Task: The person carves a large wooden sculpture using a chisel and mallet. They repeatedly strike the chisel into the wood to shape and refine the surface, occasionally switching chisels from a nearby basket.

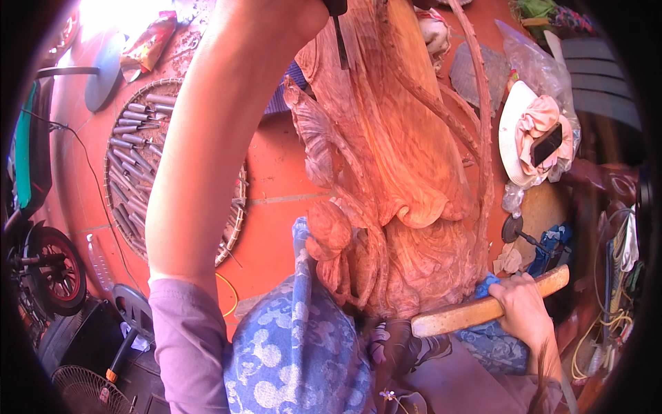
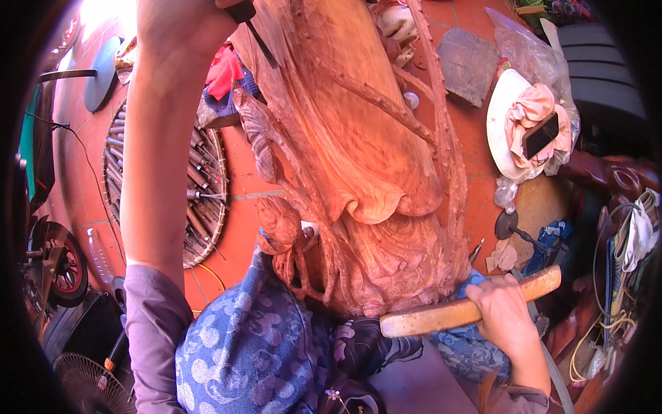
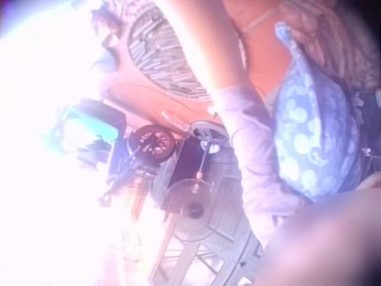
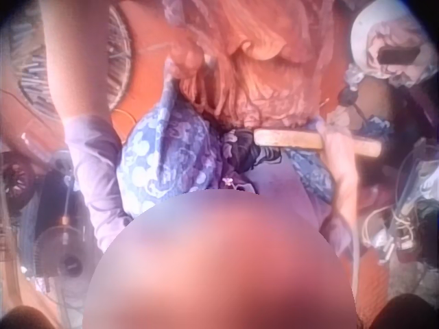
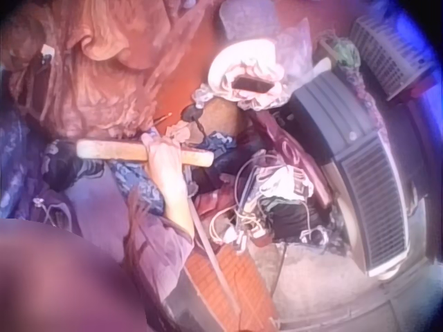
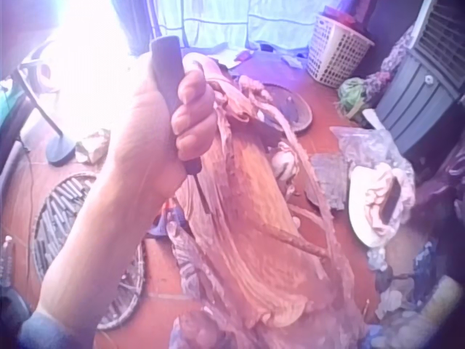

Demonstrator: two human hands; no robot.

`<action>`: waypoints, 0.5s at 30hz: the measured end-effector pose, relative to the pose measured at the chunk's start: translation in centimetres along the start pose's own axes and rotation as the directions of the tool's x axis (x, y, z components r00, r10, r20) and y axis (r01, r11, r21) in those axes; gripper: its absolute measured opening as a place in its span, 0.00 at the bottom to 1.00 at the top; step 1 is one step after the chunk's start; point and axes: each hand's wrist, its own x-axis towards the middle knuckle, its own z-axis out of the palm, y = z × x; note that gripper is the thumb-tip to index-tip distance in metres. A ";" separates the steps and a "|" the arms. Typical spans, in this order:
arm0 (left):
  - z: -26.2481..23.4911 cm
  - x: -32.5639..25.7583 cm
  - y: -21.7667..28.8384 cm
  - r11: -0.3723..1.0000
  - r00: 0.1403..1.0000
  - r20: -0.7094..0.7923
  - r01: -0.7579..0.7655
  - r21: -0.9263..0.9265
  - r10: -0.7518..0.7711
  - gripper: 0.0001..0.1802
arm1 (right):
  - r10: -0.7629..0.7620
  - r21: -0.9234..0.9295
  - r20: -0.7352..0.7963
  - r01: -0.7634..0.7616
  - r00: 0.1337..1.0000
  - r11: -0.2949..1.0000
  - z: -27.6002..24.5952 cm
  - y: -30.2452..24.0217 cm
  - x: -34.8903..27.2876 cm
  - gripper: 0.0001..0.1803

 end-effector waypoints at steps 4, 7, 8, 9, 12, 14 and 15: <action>0.6 0.1 0.0 1.000 0.999 0.036 -0.015 0.015 0.015 0.30 | 0.000 -0.002 -0.004 0.000 1.000 1.000 0.2 0.1 0.1 0.13; 1.2 0.1 -0.3 0.998 0.998 0.051 -0.028 0.048 0.025 0.30 | 0.003 -0.012 -0.021 -0.003 1.000 1.000 0.3 -0.1 -0.1 0.13; 1.3 0.3 -0.5 0.997 0.998 0.052 -0.030 0.065 0.027 0.30 | 0.006 -0.016 -0.029 -0.007 1.000 1.000 0.3 -0.2 -0.2 0.13; 1.7 0.1 -0.2 0.997 1.000 0.013 -0.017 0.072 0.016 0.31 | -0.007 -0.009 -0.023 0.007 1.000 1.000 0.1 -0.1 -0.2 0.13; 2.3 -0.1 0.4 0.997 0.999 -0.044 0.024 0.068 -0.021 0.31 | -0.034 0.030 -0.048 0.036 0.998 0.999 -1.3 0.2 -0.4 0.16; 1.1 0.2 -0.1 0.998 0.999 -0.012 0.045 0.040 -0.044 0.31 | -0.044 0.064 -0.119 0.052 0.992 0.997 -3.1 0.4 -0.5 0.18; 1.0 0.4 -0.8 0.999 0.998 -0.041 0.046 0.025 -0.045 0.31 | -0.052 0.099 -0.208 0.074 0.977 0.992 -4.3 0.5 -0.5 0.20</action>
